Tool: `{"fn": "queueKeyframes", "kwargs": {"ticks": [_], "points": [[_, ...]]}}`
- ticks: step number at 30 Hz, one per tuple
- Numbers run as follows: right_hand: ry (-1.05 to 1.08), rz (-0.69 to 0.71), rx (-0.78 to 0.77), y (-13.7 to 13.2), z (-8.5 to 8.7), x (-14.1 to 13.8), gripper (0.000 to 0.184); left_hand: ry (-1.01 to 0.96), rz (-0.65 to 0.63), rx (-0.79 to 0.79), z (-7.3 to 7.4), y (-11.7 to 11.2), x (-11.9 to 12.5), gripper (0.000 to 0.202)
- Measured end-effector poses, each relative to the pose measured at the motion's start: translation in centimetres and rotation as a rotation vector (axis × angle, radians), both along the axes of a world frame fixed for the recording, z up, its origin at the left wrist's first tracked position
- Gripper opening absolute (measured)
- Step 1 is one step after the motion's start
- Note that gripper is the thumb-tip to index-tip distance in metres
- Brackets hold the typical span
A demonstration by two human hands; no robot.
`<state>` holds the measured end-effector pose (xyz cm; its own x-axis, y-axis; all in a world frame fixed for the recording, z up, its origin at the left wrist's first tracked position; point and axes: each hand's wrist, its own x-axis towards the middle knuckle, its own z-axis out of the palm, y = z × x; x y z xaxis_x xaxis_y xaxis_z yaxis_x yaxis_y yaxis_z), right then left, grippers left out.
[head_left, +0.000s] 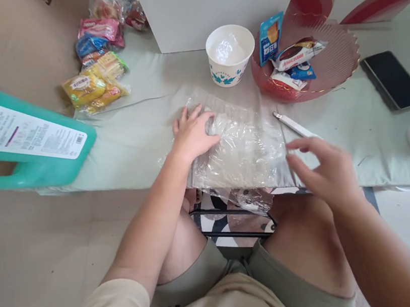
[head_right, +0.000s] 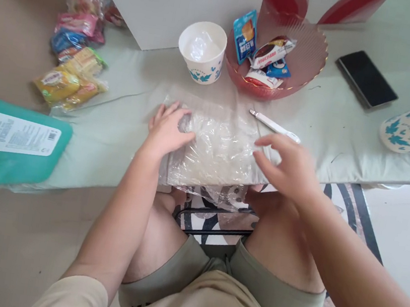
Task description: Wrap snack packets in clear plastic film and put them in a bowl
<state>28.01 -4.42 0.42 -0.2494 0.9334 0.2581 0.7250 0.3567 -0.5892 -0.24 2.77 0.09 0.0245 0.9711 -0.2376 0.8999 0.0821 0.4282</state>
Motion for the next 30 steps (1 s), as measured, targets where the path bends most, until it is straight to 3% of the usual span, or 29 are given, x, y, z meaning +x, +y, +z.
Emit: {"fn": "queueKeyframes", "kwargs": {"ticks": [2, 4, 7, 10, 13, 15, 19, 24, 30], "points": [[-0.046, -0.167, -0.042, 2.6, -0.6, -0.8, 0.032, 0.013, -0.020, -0.016, 0.0, 0.1, 0.0, 0.063], [-0.090, -0.197, -0.119, 5.2, -1.4, -1.8, 0.041, 0.024, -0.020, -0.025, 0.1, 0.2, 0.0, 0.063], [-0.084, -0.221, -0.236, 7.4, -1.7, -3.0, 0.013, 0.030, -0.014, -0.039, 0.2, 0.2, 0.0, 0.064], [0.186, -0.288, -0.359, 7.6, -0.8, -3.4, 0.020, 0.028, -0.014, -0.059, 0.3, 0.2, 0.0, 0.064], [0.588, -0.324, -0.652, 7.4, 0.2, -3.3, 0.030, 0.033, -0.014, -0.072, 0.4, 0.2, 0.0, 0.066], [0.730, -0.364, -0.777, 7.6, 0.5, -3.2, 0.030, 0.036, -0.013, -0.080, 0.4, 0.3, 0.0, 0.066], [0.750, -0.428, -0.701, 8.1, 0.7, -2.7, 0.028, 0.034, -0.016, -0.090, 0.4, 0.3, 0.0, 0.066], [0.535, -0.428, -0.627, 8.0, 1.1, -2.0, 0.026, 0.036, -0.018, -0.075, 0.1, 0.3, -0.1, 0.064], [0.574, -0.616, -0.361, 8.8, -0.5, -0.1, 0.033, 0.013, -0.024, -0.039, -0.1, 0.3, 0.0, 0.063]]}}
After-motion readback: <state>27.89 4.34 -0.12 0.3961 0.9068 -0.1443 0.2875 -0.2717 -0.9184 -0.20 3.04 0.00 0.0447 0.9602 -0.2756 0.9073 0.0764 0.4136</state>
